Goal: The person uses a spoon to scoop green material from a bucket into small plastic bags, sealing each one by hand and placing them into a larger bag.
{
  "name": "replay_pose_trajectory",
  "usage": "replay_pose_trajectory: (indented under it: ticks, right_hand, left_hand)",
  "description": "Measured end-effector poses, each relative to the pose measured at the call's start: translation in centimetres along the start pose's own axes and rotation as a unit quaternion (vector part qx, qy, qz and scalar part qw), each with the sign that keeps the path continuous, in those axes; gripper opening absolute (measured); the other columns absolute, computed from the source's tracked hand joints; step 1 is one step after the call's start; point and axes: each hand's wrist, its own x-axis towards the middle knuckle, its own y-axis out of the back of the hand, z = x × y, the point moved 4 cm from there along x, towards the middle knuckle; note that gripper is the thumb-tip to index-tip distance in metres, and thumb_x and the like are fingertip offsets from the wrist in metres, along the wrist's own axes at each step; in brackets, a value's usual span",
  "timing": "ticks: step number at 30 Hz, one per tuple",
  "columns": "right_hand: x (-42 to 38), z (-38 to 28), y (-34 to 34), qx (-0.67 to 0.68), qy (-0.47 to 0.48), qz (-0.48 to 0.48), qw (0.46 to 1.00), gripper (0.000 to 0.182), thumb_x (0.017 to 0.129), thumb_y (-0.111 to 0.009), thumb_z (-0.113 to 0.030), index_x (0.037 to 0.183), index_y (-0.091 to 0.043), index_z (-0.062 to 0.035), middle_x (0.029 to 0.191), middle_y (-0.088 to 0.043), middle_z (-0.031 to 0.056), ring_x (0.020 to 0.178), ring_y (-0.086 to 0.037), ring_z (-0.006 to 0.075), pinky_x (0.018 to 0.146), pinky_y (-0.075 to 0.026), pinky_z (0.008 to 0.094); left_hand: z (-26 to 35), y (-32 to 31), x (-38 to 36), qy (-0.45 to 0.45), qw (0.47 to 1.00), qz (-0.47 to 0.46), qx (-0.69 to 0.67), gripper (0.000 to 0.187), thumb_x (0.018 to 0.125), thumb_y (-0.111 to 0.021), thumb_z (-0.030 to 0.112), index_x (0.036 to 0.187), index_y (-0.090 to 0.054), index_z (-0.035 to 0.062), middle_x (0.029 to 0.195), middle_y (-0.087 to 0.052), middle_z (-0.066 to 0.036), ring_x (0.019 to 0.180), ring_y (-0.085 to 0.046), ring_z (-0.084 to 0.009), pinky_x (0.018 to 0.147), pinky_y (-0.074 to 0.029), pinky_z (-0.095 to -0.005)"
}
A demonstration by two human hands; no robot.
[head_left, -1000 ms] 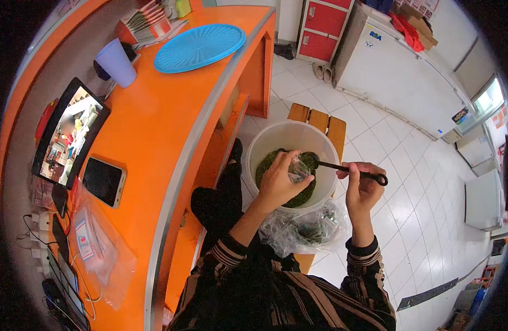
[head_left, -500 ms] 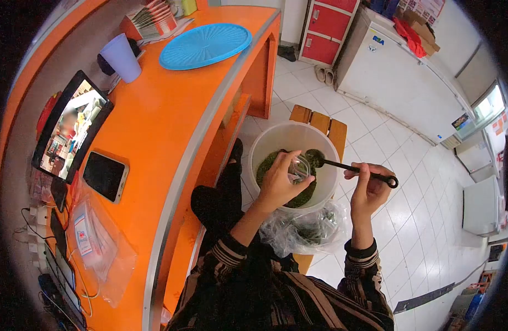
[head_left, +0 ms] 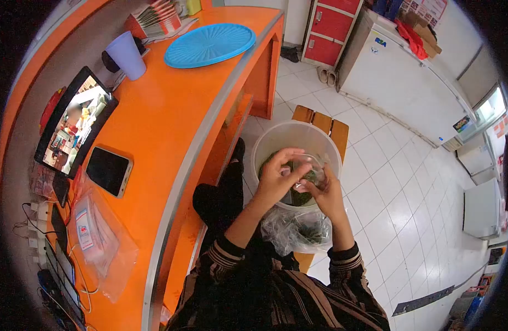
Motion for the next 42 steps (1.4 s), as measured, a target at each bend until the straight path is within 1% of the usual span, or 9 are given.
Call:
replay_pose_trajectory:
  ticks: [7, 9, 16, 18, 23, 25, 29, 34, 42]
  right_hand:
    - [-0.6, -2.0, -1.1, 0.167, -0.068, -0.076, 0.981, 0.054, 0.082, -0.059, 0.008, 0.130, -0.035, -0.0022, 0.102, -0.061, 0.0151, 0.090, -0.064, 0.0227, 0.076, -0.056, 0.0312]
    - [-0.7, -2.2, -1.9, 0.170, -0.089, -0.086, 0.978, 0.057, 0.082, -0.059, 0.008, 0.131, -0.034, -0.0028, 0.102, -0.061, 0.0142, 0.094, -0.063, 0.0221, 0.080, -0.055, 0.0315]
    - [-0.5, -4.3, -0.5, -0.101, 0.115, 0.052, 0.987, 0.023, 0.090, -0.056, -0.008, 0.110, -0.057, 0.0030, 0.094, -0.061, 0.0091, 0.089, -0.057, 0.0163, 0.079, -0.044, 0.0265]
    - [-0.4, -5.1, -0.1, -0.087, 0.156, 0.103, 0.979, 0.019, 0.091, -0.054, -0.010, 0.096, -0.064, 0.0051, 0.092, -0.060, 0.0084, 0.086, -0.056, 0.0157, 0.077, -0.043, 0.0256]
    - [-0.4, -5.9, 0.1, -0.008, 0.146, 0.132, 0.980, 0.020, 0.093, -0.052, -0.011, 0.095, -0.063, 0.0053, 0.093, -0.058, 0.0074, 0.085, -0.054, 0.0154, 0.075, -0.041, 0.0246]
    - [-0.4, -6.3, 0.3, -0.089, 0.178, 0.112, 0.974, 0.021, 0.093, -0.052, -0.012, 0.095, -0.064, 0.0053, 0.089, -0.056, 0.0061, 0.078, -0.053, 0.0128, 0.069, -0.042, 0.0230]
    - [-0.6, -6.2, 0.3, -0.036, 0.099, 0.093, 0.990, 0.019, 0.091, -0.055, -0.011, 0.094, -0.064, 0.0047, 0.084, -0.053, 0.0052, 0.071, -0.053, 0.0108, 0.061, -0.043, 0.0225]
    - [-1.0, -6.4, -2.2, -0.078, 0.104, 0.087, 0.988, 0.018, 0.087, -0.060, -0.007, 0.100, -0.064, 0.0042, 0.082, -0.052, 0.0053, 0.067, -0.053, 0.0119, 0.057, -0.043, 0.0252]
    - [-0.7, -6.2, -4.3, -0.191, 0.170, 0.017, 0.967, 0.024, 0.084, -0.062, -0.008, 0.106, -0.063, 0.0012, 0.080, -0.052, 0.0103, 0.068, -0.053, 0.0192, 0.061, -0.043, 0.0280]
  left_hand:
    - [3.6, 0.6, -0.2, -0.014, 1.000, 0.005, 0.018, 0.019, 0.090, -0.058, 0.015, 0.097, -0.064, -0.0017, 0.087, -0.067, -0.005, 0.083, -0.060, -0.0083, 0.076, -0.047, -0.0233]
    - [3.8, 1.0, -0.5, 0.001, 0.995, 0.094, -0.024, 0.018, 0.090, -0.059, 0.015, 0.096, -0.064, -0.0019, 0.088, -0.067, -0.005, 0.083, -0.060, -0.0084, 0.076, -0.047, -0.0229]
    - [4.1, 0.7, -1.2, -0.023, 0.997, 0.071, 0.020, 0.016, 0.090, -0.058, 0.013, 0.094, -0.063, -0.0015, 0.088, -0.066, -0.006, 0.082, -0.060, -0.0088, 0.074, -0.047, -0.0230]
    - [3.9, 0.2, -1.2, -0.035, 0.999, 0.027, -0.019, 0.021, 0.087, -0.064, 0.017, 0.099, -0.059, 0.0003, 0.089, -0.066, -0.007, 0.081, -0.059, -0.0085, 0.072, -0.047, -0.0233]
    - [1.9, -0.3, -2.0, -0.046, 0.998, -0.024, 0.039, 0.048, 0.075, -0.077, 0.022, 0.108, -0.048, 0.0024, 0.090, -0.065, -0.010, 0.081, -0.060, -0.0112, 0.068, -0.047, -0.0237]
    - [0.5, 0.0, -2.5, 0.090, 0.979, -0.125, 0.133, 0.054, 0.073, -0.078, 0.019, 0.112, -0.046, 0.0017, 0.094, -0.064, -0.011, 0.090, -0.060, -0.0160, 0.070, -0.050, -0.0267]
    - [0.8, 1.0, -3.0, 0.084, 0.979, -0.138, 0.121, 0.059, 0.072, -0.077, 0.019, 0.117, -0.043, 0.0031, 0.100, -0.061, -0.012, 0.100, -0.058, -0.0191, 0.071, -0.052, -0.0299]
    - [3.5, 0.5, -3.7, -0.133, 0.947, 0.021, 0.291, 0.074, 0.066, -0.080, 0.020, 0.126, -0.040, 0.0047, 0.116, -0.050, -0.018, 0.109, -0.054, -0.0280, 0.079, -0.050, -0.0350]
    - [2.0, 1.9, -3.8, -0.117, 0.967, 0.068, 0.214, 0.069, 0.070, -0.074, 0.011, 0.127, -0.036, 0.0038, 0.112, -0.049, -0.017, 0.104, -0.053, -0.0263, 0.082, -0.047, -0.0348]
